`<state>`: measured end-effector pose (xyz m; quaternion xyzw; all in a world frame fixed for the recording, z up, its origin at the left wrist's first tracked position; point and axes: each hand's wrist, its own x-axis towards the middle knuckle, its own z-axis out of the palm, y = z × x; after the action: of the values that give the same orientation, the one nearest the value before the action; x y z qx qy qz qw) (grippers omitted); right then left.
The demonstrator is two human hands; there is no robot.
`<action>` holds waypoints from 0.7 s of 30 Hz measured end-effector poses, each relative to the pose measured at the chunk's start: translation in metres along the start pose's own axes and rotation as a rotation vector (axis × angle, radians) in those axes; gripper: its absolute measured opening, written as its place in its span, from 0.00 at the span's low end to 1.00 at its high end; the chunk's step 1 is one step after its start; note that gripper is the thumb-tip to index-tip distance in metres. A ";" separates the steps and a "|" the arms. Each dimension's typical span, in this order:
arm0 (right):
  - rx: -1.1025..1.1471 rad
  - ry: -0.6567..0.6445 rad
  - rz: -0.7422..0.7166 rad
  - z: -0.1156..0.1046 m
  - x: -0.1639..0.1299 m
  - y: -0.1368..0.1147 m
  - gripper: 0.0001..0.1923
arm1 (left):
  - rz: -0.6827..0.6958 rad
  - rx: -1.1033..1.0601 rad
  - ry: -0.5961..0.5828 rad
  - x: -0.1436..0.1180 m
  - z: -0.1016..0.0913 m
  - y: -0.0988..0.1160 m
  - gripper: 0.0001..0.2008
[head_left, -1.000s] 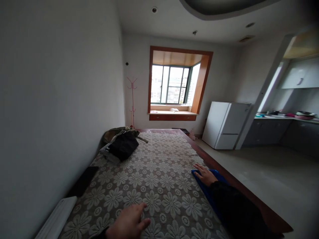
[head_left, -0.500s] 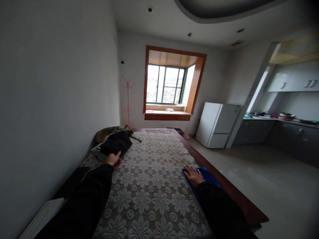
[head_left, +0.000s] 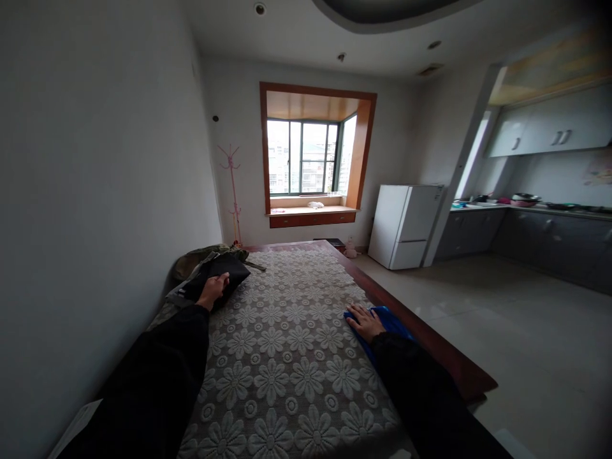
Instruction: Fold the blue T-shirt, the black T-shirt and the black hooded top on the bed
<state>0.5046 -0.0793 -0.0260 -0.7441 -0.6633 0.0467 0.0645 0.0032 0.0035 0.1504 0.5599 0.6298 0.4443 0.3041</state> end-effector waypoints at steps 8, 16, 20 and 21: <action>-0.009 0.007 -0.008 0.001 -0.001 0.000 0.31 | 0.023 -0.233 -0.341 -0.166 -0.035 -0.005 0.26; -0.024 -0.004 0.007 -0.014 -0.011 -0.014 0.31 | -0.046 0.090 -0.663 -0.314 -0.039 -0.068 0.27; 0.036 0.123 -0.087 -0.041 -0.039 -0.058 0.28 | 0.034 0.143 -0.352 -0.295 -0.050 -0.081 0.21; 0.104 0.159 -0.172 -0.047 -0.055 -0.076 0.26 | 0.027 0.162 -0.301 -0.291 -0.050 -0.084 0.20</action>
<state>0.4306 -0.1272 0.0320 -0.6813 -0.7143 0.0163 0.1591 -0.0225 -0.2892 0.0625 0.6514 0.6033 0.3071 0.3427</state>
